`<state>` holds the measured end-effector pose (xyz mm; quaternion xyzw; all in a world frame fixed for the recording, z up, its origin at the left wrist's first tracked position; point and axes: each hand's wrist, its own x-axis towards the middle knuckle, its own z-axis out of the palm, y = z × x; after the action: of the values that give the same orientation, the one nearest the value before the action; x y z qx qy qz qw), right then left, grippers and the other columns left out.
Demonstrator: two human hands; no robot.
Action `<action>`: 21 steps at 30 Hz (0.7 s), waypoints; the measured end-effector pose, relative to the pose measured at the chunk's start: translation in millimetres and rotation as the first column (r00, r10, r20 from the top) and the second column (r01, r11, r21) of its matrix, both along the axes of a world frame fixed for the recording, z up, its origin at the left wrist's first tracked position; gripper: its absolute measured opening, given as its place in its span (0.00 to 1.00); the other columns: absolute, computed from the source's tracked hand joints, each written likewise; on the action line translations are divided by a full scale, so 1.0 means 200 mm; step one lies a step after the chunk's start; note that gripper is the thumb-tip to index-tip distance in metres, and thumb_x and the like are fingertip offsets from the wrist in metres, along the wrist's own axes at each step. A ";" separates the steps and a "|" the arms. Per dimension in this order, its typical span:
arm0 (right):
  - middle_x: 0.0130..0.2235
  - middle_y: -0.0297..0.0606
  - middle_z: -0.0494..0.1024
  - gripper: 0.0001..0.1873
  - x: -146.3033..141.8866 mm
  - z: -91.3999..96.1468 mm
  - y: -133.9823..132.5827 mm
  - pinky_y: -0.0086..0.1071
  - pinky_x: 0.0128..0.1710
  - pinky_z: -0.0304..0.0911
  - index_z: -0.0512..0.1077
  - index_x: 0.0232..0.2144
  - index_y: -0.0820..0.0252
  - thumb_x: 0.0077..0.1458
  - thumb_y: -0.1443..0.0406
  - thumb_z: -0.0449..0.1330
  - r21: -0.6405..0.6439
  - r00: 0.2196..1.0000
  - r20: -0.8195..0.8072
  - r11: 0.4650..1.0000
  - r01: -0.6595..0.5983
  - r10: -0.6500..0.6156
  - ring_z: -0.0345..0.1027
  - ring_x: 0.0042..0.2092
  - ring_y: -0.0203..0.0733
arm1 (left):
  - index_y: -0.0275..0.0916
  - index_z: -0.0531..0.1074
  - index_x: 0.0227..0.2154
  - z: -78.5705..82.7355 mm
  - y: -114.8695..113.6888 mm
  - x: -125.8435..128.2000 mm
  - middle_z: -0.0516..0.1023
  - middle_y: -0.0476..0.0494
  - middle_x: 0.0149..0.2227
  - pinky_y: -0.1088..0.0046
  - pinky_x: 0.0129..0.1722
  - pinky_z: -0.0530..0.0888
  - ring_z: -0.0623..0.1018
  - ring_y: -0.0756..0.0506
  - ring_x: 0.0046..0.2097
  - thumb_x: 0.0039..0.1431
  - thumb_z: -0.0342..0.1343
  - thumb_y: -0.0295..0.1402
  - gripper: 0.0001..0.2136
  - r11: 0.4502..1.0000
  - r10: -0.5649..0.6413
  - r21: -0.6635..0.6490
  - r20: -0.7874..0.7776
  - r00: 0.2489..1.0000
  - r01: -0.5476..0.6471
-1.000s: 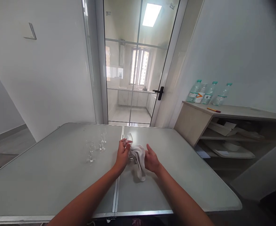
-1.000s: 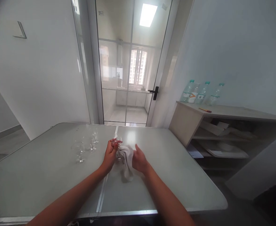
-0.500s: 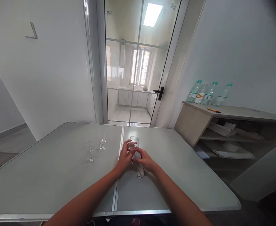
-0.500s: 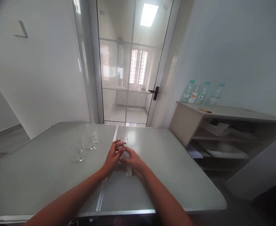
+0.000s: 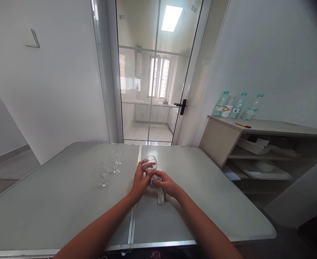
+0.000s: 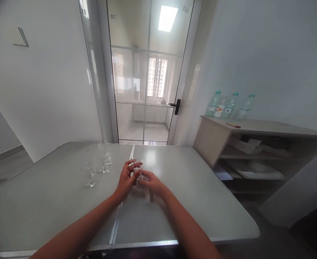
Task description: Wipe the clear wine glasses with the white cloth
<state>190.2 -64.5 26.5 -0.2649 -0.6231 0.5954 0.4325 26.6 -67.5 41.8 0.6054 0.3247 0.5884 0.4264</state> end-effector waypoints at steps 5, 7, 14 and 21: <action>0.41 0.37 0.79 0.18 0.01 0.03 0.00 0.35 0.45 0.63 0.78 0.43 0.59 0.53 0.55 0.70 0.131 0.996 0.080 0.991 0.033 -0.043 0.70 0.42 0.45 | 0.43 0.71 0.51 0.00 -0.01 -0.01 0.73 0.37 0.58 0.56 0.58 0.70 0.76 0.39 0.56 0.60 0.61 0.40 0.18 0.996 0.057 0.080 -0.129 0.990 -0.046; 0.37 0.36 0.79 0.17 0.02 0.03 0.01 0.34 0.41 0.63 0.78 0.39 0.60 0.51 0.56 0.71 0.079 0.997 0.075 0.996 0.029 -0.035 0.70 0.39 0.43 | 0.43 0.69 0.53 -0.01 -0.01 -0.01 0.76 0.37 0.55 0.56 0.58 0.70 0.76 0.38 0.56 0.58 0.63 0.40 0.21 0.995 0.041 0.095 -0.144 0.989 -0.027; 0.34 0.38 0.79 0.24 0.06 -0.02 0.01 0.31 0.36 0.65 0.79 0.44 0.63 0.55 0.50 0.68 -0.186 0.990 -0.122 0.978 -0.094 0.071 0.71 0.32 0.39 | 0.43 0.64 0.54 0.02 0.01 -0.01 0.79 0.35 0.52 0.62 0.45 0.76 0.80 0.42 0.45 0.60 0.61 0.47 0.24 0.997 -0.074 -0.030 -0.018 0.997 0.073; 0.38 0.38 0.81 0.19 0.03 -0.02 0.04 0.35 0.40 0.66 0.80 0.40 0.61 0.47 0.58 0.74 0.120 0.983 0.049 0.978 0.168 -0.175 0.73 0.38 0.45 | 0.45 0.69 0.54 -0.06 0.02 -0.03 0.75 0.38 0.55 0.56 0.57 0.71 0.76 0.38 0.56 0.55 0.64 0.34 0.23 0.983 0.069 0.183 -0.252 0.965 -0.022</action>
<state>197.1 -57.4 22.0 -0.3099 -0.6439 0.5107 0.4781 21.0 -64.2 30.6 0.7047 0.3369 0.5413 0.3111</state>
